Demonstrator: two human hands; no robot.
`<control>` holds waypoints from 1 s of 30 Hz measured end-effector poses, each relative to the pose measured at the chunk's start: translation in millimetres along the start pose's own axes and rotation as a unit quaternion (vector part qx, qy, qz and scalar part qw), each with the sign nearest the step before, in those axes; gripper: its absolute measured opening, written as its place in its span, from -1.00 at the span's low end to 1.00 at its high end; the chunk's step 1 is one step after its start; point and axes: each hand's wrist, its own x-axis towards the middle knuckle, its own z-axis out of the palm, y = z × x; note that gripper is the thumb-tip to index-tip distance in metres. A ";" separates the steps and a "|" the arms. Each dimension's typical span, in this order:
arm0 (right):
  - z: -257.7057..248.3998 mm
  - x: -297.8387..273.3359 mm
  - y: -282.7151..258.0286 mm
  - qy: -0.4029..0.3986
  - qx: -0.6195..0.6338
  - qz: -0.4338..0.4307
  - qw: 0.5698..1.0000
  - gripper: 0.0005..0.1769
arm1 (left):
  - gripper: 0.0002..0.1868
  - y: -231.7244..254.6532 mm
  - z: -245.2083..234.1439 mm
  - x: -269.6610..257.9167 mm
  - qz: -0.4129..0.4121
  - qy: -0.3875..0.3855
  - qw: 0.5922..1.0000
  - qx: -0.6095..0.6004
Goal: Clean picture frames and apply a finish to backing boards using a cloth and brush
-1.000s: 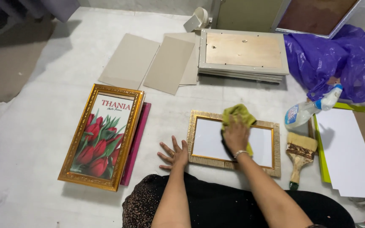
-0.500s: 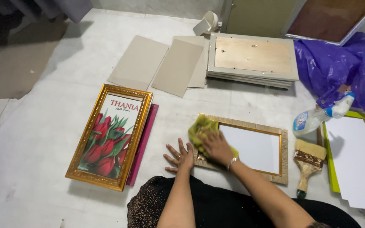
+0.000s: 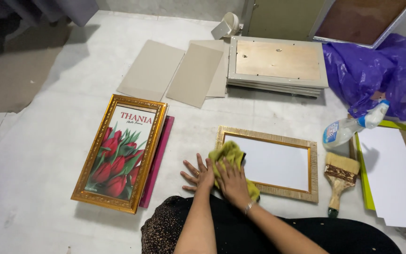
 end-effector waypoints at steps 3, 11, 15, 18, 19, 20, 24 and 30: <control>6.8 -28.8 -3.4 0.005 -0.007 -0.009 1.000 -0.26 | -0.15 22.5 -49.4 -51.1 -0.009 -0.061 0.998 -0.026; 0.1 74.8 21.1 0.011 0.019 0.049 0.999 -0.36 | -0.30 -3.9 7.2 13.1 0.001 0.002 1.000 -0.009; -7.4 109.1 64.2 -0.027 0.014 0.103 0.994 -0.31 | -0.29 -2.6 3.8 9.4 0.000 -0.007 1.000 -0.009; -14.8 93.2 105.6 0.010 -0.062 0.133 0.989 -0.31 | -0.30 -4.1 7.1 15.6 -0.003 -0.001 1.000 -0.004; -14.6 77.9 131.3 0.010 -0.063 0.135 0.989 -0.31 | -0.30 -4.4 8.0 16.9 -0.002 -0.002 1.000 -0.003; -14.3 62.3 156.6 0.027 -0.099 0.160 0.982 -0.40 | -0.30 -5.1 8.8 18.3 0.000 0.001 1.000 -0.001; -34.7 -19.6 227.3 0.131 -0.133 0.279 0.942 -0.42 | -0.28 -5.8 9.3 17.2 0.006 0.005 1.000 0.002; 16.1 -18.0 218.0 0.249 -0.213 0.367 0.871 -0.32 | -0.26 -0.9 4.7 8.1 0.002 0.006 1.000 0.007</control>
